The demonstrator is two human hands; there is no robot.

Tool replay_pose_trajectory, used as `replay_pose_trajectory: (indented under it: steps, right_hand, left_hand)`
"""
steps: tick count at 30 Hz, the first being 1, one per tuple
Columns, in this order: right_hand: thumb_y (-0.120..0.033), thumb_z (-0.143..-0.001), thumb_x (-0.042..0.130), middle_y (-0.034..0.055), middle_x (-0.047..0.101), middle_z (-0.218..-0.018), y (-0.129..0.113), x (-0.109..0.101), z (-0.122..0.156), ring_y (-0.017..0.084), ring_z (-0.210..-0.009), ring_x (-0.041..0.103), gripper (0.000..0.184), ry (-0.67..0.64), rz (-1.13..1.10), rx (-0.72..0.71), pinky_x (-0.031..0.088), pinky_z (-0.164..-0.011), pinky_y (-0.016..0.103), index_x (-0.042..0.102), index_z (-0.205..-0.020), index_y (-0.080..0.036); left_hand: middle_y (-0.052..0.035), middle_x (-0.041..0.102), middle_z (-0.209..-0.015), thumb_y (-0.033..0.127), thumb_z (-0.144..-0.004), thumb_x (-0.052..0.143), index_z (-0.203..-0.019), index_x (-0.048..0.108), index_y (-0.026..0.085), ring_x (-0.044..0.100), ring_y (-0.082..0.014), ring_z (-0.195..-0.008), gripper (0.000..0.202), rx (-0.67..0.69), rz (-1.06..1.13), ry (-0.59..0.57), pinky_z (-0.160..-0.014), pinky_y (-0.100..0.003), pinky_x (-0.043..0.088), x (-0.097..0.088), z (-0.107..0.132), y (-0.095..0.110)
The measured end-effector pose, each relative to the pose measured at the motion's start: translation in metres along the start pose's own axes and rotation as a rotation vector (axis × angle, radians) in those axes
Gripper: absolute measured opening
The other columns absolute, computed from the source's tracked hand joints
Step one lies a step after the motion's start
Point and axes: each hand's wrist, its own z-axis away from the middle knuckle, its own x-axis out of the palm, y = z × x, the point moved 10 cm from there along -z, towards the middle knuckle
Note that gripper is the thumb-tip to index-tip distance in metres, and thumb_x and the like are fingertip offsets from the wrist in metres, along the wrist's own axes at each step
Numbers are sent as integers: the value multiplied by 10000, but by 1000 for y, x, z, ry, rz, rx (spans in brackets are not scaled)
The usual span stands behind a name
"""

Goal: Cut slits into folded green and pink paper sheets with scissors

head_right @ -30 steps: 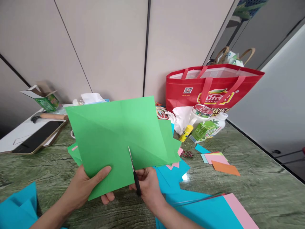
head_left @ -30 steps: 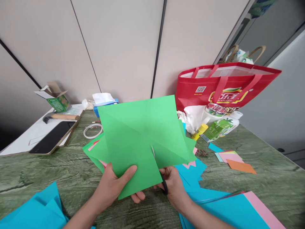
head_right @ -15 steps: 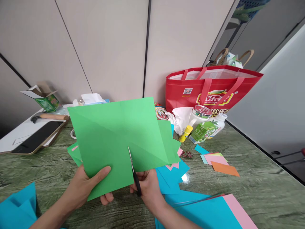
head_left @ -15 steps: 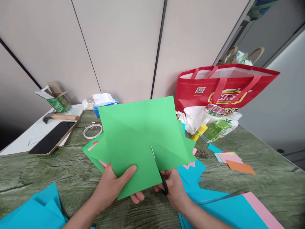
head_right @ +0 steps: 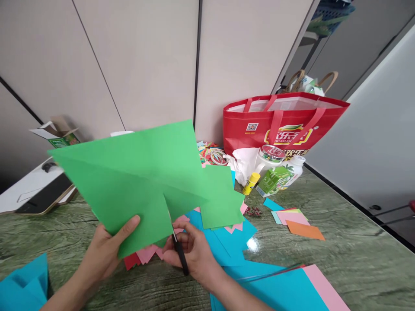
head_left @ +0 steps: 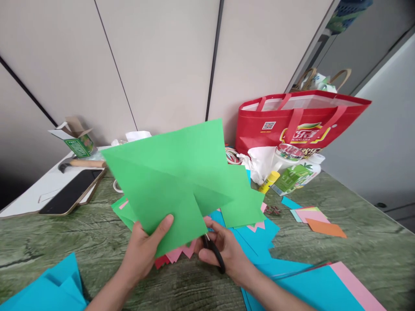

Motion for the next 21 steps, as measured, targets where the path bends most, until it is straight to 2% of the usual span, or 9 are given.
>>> replay_pose_trajectory:
  steps: [1,3,6,9,11,13,15,18,21]
  right_hand:
    - [-209,-556,726,-32,551,-606,-2,3,2,110,-547,494,420,-23,51,-22,389,-530,224,498,-908,-179]
    - [-170,-593,701,-53,495,-560,-8,5,6,95,-517,448,353,-14,194,-100,365,-512,217,517,-894,-175]
    - [-149,-644,668,-41,505,-597,-30,-2,16,105,-546,452,305,102,332,-312,380,-544,233,518,-906,-194]
    - [-228,-711,634,2,547,-734,-55,-28,28,145,-681,514,323,351,277,-511,417,-645,273,480,-994,-218]
    - [-304,-762,581,26,564,-795,-63,-50,31,165,-749,534,293,514,192,-556,424,-699,303,464,-1017,-220]
    - [-363,-794,528,42,590,-833,-62,-65,27,179,-773,555,243,588,65,-544,435,-718,330,468,-985,-226]
    - [-391,-802,509,43,618,-837,-58,-70,18,183,-763,575,215,560,-69,-507,445,-728,353,479,-941,-231]
    - [-412,-806,498,34,643,-775,-48,-65,6,184,-721,592,224,453,-225,-429,454,-725,376,495,-913,-215]
    - [-431,-806,495,31,648,-737,-39,-56,0,182,-677,602,255,357,-313,-358,464,-691,365,508,-907,-198]
  left_hand:
    - [-79,705,-935,280,-545,754,-915,639,144,649,-236,-831,411,25,38,36,-684,-288,542,-6,-5,2]
    - [-70,700,-956,278,-542,757,-874,654,145,640,-234,-856,372,33,73,73,-708,-289,535,-14,-13,4]
    - [-45,715,-906,249,-526,769,-813,667,158,650,-218,-819,318,36,62,86,-679,-266,541,-22,-21,10]
    - [-60,728,-816,229,-502,782,-798,665,141,666,-221,-722,330,-38,-6,-2,-624,-281,553,-20,-27,13]
    - [-66,729,-742,225,-492,787,-794,656,136,667,-221,-624,340,-91,-30,-79,-576,-305,557,-18,-28,14]
    - [-60,727,-706,211,-499,783,-816,649,147,664,-219,-574,351,-141,-18,-160,-558,-323,556,-16,-29,14]
    - [-56,722,-668,195,-493,784,-799,652,154,658,-215,-534,336,-197,-10,-263,-512,-311,549,-15,-29,11]
    - [-61,715,-636,218,-442,804,-773,665,157,652,-228,-508,365,-270,19,-469,-466,-309,533,-10,-23,2]
    - [-61,725,-732,221,-457,798,-815,677,185,669,-248,-613,380,-336,23,-582,-548,-337,538,-10,-15,-7]
